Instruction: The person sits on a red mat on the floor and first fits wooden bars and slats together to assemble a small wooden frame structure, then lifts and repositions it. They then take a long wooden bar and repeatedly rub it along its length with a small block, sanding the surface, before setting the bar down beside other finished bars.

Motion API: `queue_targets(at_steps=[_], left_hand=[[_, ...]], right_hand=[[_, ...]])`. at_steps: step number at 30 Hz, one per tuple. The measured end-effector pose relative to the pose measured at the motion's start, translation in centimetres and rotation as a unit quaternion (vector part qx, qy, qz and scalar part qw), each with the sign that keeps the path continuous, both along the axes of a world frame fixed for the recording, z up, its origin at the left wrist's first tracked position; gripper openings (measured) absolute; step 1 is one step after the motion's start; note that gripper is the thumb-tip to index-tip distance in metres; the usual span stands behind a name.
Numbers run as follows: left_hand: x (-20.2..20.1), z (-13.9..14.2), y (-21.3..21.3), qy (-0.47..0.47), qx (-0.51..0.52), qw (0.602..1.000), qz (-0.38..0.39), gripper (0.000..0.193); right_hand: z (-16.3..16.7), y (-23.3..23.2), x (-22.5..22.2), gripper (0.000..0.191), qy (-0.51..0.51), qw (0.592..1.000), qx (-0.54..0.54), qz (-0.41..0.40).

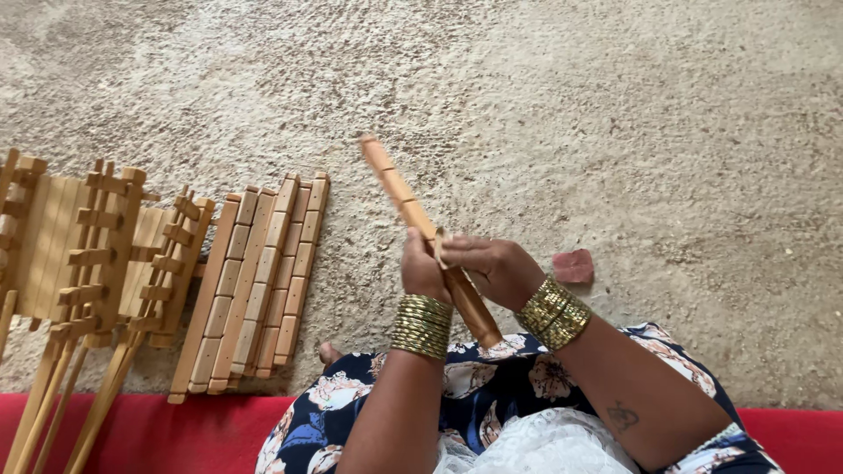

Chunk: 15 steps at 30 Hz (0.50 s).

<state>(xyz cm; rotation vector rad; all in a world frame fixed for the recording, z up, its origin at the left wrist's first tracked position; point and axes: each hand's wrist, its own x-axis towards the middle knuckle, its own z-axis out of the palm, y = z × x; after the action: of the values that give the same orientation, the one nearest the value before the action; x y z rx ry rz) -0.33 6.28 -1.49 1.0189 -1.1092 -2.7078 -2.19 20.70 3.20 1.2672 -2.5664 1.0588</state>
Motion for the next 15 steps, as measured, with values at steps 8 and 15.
queue_targets(at_steps=[8,15], left_hand=[[0.0,-0.3,2.4,0.083,0.026,0.995,-0.044,0.038],[-0.1,3.6,-2.1,-0.066,0.043,0.993,0.089,0.048]], right_hand=[[-0.6,0.5,-1.3,0.022,0.067,0.996,-0.011,-0.055],[1.4,-0.8,1.6,0.02,-0.042,0.998,0.049,0.022]])
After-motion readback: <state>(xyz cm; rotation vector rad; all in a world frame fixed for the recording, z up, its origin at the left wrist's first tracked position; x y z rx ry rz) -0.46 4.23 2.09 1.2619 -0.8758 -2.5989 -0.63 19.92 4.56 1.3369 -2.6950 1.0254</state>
